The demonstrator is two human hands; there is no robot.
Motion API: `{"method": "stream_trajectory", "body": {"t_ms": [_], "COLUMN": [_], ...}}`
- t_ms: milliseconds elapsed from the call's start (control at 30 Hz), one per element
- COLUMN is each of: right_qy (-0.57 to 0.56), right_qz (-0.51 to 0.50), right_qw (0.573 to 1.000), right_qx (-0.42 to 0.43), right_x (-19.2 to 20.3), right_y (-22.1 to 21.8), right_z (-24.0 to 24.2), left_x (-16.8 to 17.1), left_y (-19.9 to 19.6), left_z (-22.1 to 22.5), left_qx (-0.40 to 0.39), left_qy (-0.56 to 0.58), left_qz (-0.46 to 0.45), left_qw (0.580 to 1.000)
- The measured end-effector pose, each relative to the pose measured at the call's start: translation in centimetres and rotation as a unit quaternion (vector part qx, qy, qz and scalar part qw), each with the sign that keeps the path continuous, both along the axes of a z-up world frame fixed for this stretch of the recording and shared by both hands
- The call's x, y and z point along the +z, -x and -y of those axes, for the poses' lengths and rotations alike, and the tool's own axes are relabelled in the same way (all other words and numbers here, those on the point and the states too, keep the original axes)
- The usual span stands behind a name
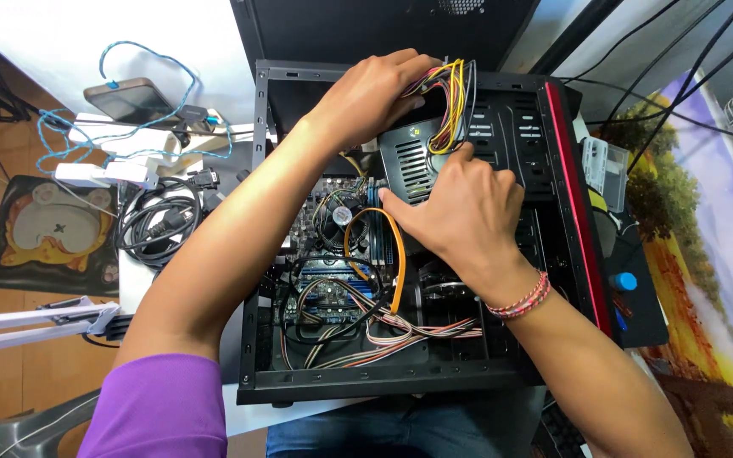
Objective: The person cleans the inside of a desktop computer case. They unscrew and remove the power supply unit from the rear of the case, set it down, then brush dust from the case interior and the power supply using a toothbrush and a cleaning brush while holding the unit in place.
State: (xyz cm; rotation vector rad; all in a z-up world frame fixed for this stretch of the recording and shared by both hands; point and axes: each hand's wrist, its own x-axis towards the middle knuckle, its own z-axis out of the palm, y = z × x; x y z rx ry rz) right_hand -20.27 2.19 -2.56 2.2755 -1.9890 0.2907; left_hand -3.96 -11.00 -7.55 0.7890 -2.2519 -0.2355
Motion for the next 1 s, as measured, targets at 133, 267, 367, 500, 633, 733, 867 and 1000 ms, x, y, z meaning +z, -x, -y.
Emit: {"method": "stream_trajectory", "body": {"t_ms": [133, 267, 367, 500, 633, 733, 867, 1000], "right_qy": [0.0, -0.015, -0.008, -0.051, -0.066, -0.049, -0.038, -0.035], "right_qz": [0.0, -0.002, -0.007, 0.01, 0.005, 0.009, 0.006, 0.009], "right_qw": [1.0, 1.0, 1.0, 0.998, 0.998, 0.999, 0.999, 0.999], "right_qx": [-0.004, -0.008, 0.0, -0.019, -0.017, -0.01, -0.002, 0.008], "right_x": [-0.6, -1.5, -1.8, -1.4, -2.0, -2.4, -2.5, -2.1], "right_y": [-0.2, -0.3, -0.4, -0.8, -0.7, -0.6, -0.6, -0.4], "right_z": [0.1, 0.2, 0.3, 0.1, 0.3, 0.2, 0.1, 0.1], "left_x": [-1.4, -1.6, -1.4, -1.7, -2.0, -2.4, -2.9, -3.0], "left_y": [0.2, 0.4, 0.5, 0.6, 0.8, 1.1, 1.6, 2.0], "left_z": [1.2, 1.3, 1.1, 1.3, 1.5, 1.7, 2.0, 2.2], "left_qx": [-0.029, -0.036, -0.017, -0.005, -0.012, -0.003, -0.006, -0.006], "left_qy": [0.001, 0.008, -0.001, 0.019, 0.03, 0.046, 0.075, 0.065], "left_qz": [-0.004, 0.002, 0.017, 0.028, 0.02, 0.014, 0.01, 0.017], "left_qw": [1.0, 0.999, 1.0, 0.999, 0.999, 0.999, 0.997, 0.998]}}
